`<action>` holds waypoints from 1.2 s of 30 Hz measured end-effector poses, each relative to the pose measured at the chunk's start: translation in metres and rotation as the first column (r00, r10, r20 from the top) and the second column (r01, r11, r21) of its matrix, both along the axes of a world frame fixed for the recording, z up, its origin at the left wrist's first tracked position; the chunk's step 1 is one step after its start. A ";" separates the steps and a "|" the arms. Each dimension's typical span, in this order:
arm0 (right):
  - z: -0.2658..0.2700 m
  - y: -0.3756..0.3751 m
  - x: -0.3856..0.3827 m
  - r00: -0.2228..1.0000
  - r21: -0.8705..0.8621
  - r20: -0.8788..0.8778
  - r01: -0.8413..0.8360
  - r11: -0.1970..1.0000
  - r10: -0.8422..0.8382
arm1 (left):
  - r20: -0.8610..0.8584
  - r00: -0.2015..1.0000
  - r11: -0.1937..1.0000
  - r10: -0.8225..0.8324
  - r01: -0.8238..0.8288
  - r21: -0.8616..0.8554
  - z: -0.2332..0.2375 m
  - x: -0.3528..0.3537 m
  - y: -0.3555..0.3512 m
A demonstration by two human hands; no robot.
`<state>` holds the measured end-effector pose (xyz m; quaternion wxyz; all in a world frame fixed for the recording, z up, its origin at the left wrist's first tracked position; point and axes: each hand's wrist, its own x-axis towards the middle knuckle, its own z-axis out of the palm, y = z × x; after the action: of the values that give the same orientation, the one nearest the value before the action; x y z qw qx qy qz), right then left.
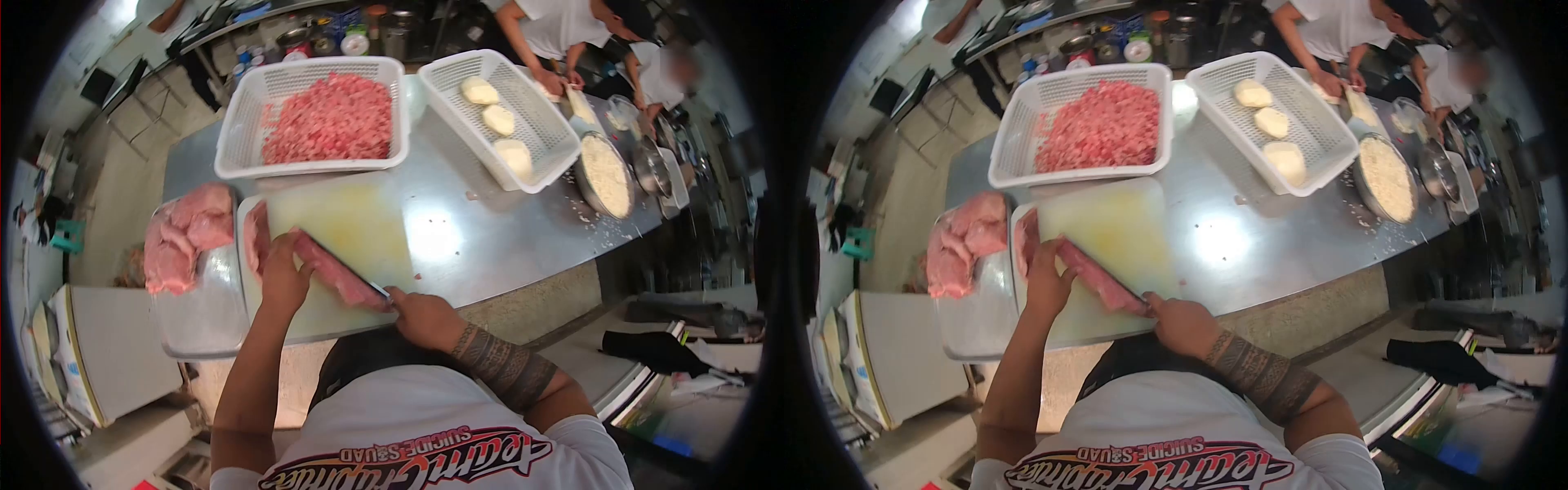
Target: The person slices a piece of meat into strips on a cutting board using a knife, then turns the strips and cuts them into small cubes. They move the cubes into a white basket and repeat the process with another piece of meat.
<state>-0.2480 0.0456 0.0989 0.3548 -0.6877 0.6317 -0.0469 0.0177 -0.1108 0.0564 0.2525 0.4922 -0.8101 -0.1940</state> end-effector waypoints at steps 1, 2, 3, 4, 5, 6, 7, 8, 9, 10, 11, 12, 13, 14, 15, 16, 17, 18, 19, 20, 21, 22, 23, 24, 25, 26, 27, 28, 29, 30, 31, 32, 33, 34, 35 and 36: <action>-0.002 0.002 0.001 1.000 -0.024 -0.008 0.013 1.000 -0.013 | -0.002 1.000 1.000 -0.015 0.014 -0.020 0.002 0.002 0.000; -0.005 0.004 0.001 1.000 -0.049 -0.014 0.025 0.999 -0.025 | -0.023 1.000 1.000 0.010 -0.011 -0.011 0.004 0.003 0.001; -0.008 0.004 0.001 0.999 -0.074 -0.020 0.037 0.997 -0.038 | -0.044 0.998 0.999 0.035 -0.035 -0.003 0.007 0.002 0.001; -0.001 0.004 0.004 0.998 -0.077 -0.045 0.050 0.996 -0.054 | -0.041 0.998 0.999 0.043 -0.043 -0.015 0.008 0.003 0.002; -0.001 0.004 0.007 0.997 -0.061 -0.070 0.037 0.997 -0.042 | -0.030 0.998 0.999 0.048 -0.047 0.025 0.008 0.003 0.001; -0.001 0.005 0.009 0.995 -0.045 -0.098 0.028 0.999 -0.032 | -0.023 0.999 0.997 0.050 -0.048 0.066 0.006 0.003 -0.001; -0.001 0.005 0.011 0.992 -0.031 -0.128 0.020 0.999 -0.024 | -0.018 0.999 0.993 0.050 -0.047 0.106 0.007 0.001 -0.002; 0.000 0.002 0.013 0.989 -0.025 -0.146 0.009 1.000 -0.012 | -0.007 0.998 0.994 0.067 -0.066 0.086 0.009 -0.002 -0.003; 0.000 -0.001 0.014 0.986 -0.018 -0.164 0.000 1.000 -0.003 | 0.001 0.997 0.992 0.077 -0.077 0.099 0.008 -0.002 -0.003; 0.001 -0.004 0.015 0.983 -0.011 -0.183 -0.006 1.000 0.004 | 0.009 0.996 0.990 0.085 -0.085 0.113 0.007 -0.002 -0.004; 0.005 -0.007 0.014 0.989 -0.016 -0.150 0.003 1.000 -0.005 | 0.015 0.996 0.988 0.090 -0.091 0.127 0.006 -0.001 -0.005; 0.012 -0.011 0.012 0.993 -0.022 -0.118 0.013 1.000 -0.015 | 0.019 0.995 0.989 0.093 -0.095 0.114 0.004 -0.001 -0.005; 0.019 -0.013 0.011 0.996 -0.027 -0.086 0.025 0.999 -0.027 | 0.016 0.995 0.989 0.096 -0.097 0.115 0.006 -0.001 -0.005; 0.029 -0.014 0.012 0.997 -0.033 -0.075 0.032 0.999 -0.034 | 0.014 0.995 0.988 0.096 -0.097 0.118 0.008 -0.001 -0.004; 0.039 -0.013 0.014 0.997 -0.039 -0.063 0.042 0.998 -0.044 | 0.012 0.996 0.988 0.093 -0.093 0.122 0.010 -0.001 -0.004; 0.049 -0.013 0.015 0.997 -0.045 -0.053 0.054 0.998 -0.056 | 0.015 0.996 0.990 0.088 -0.089 0.114 0.010 0.000 -0.005; 0.057 -0.014 0.016 0.997 -0.048 -0.053 0.048 0.998 -0.051 | 0.018 0.996 0.991 0.083 -0.085 0.107 0.009 0.001 -0.005; 0.065 -0.013 0.017 0.998 -0.050 -0.053 0.044 0.998 -0.047 | 0.020 0.997 0.992 0.078 -0.079 0.102 0.009 0.001 -0.005; 0.070 -0.012 0.018 0.998 -0.052 -0.053 0.041 0.998 -0.044 | 0.023 0.997 0.990 0.074 -0.076 0.116 0.009 0.001 -0.005; 0.072 -0.011 0.019 0.998 -0.055 -0.042 0.044 0.997 -0.047 | 0.026 0.997 0.989 0.069 -0.072 0.129 0.010 0.001 -0.006; 0.073 -0.010 0.019 0.998 -0.060 -0.031 0.048 0.997 -0.050 | 0.029 0.997 0.988 0.065 -0.068 0.140 0.012 0.002 -0.006; 0.075 -0.009 0.019 0.998 -0.067 -0.019 0.050 0.997 -0.052 | 0.028 0.998 0.986 0.059 -0.062 0.152 0.013 0.002 -0.007; 0.078 -0.009 0.020 0.998 -0.054 -0.025 0.052 0.997 -0.053 | 0.026 0.998 0.985 0.054 -0.058 0.165 0.015 0.002 -0.008; 0.081 -0.009 0.021 0.998 -0.040 -0.031 0.053 0.998 -0.054 | 0.024 0.998 0.983 0.050 -0.053 0.178 0.016 0.002 -0.008; 0.084 -0.010 0.021 0.998 -0.028 -0.037 0.054 0.998 -0.055 | 0.037 0.998 0.983 0.053 -0.058 0.177 0.015 0.003 -0.009; 0.086 -0.010 0.022 0.998 -0.022 -0.049 0.049 0.999 -0.050 | 0.050 0.997 0.982 0.054 -0.062 0.176 0.015 0.002 -0.009; 0.087 -0.009 0.022 0.997 -0.015 -0.060 0.046 0.999 -0.047 | 0.064 0.996 0.982 0.054 -0.065 0.176 0.020 0.001 -0.009; 0.088 -0.009 0.022 0.996 -0.009 -0.072 0.044 0.999 -0.045 | 0.104 0.994 0.971 0.037 -0.060 0.233 0.025 0.001 -0.009; 0.087 -0.009 0.022 0.995 -0.016 -0.079 0.052 0.999 -0.053 | 0.142 0.990 0.956 0.017 -0.058 0.288 0.032 0.001 -0.010; 0.086 -0.008 0.021 0.994 -0.023 -0.086 0.060 0.998 -0.062 | 0.178 0.984 0.938 -0.006 -0.056 0.343 0.037 0.000 -0.011; 0.084 -0.007 0.020 0.993 -0.028 -0.094 0.067 0.997 -0.070 | 0.163 0.986 0.981 -0.016 -0.017 0.195 0.031 0.000 -0.007; 0.083 -0.007 0.018 0.993 -0.021 -0.090 0.081 0.997 -0.082 | 0.150 0.988 0.999 -0.026 0.020 0.041 0.021 0.002 -0.001; 0.081 -0.008 0.017 0.992 -0.015 -0.086 0.095 0.995 -0.096 | 0.138 0.990 0.992 -0.039 0.055 -0.116 0.020 0.003 0.003; 0.078 -0.009 0.015 0.991 -0.009 -0.082 0.109 0.994 -0.110 | 0.142 0.977 0.979 -0.156 0.172 -0.108 0.020 0.004 0.005; 0.074 -0.009 0.014 0.989 -0.012 -0.091 0.116 0.993 -0.117 | 0.147 0.951 0.953 -0.272 0.288 -0.099 0.020 0.006 0.008; 0.068 -0.008 0.012 0.987 -0.014 -0.099 0.123 0.992 -0.124 | 0.150 0.911 0.912 -0.384 0.400 -0.089 0.021 0.007 0.009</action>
<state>-0.2364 0.0374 0.1665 0.3163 -0.6502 0.6898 -0.0370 0.0243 -0.1020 0.0778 0.1840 0.3151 -0.9171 -0.1603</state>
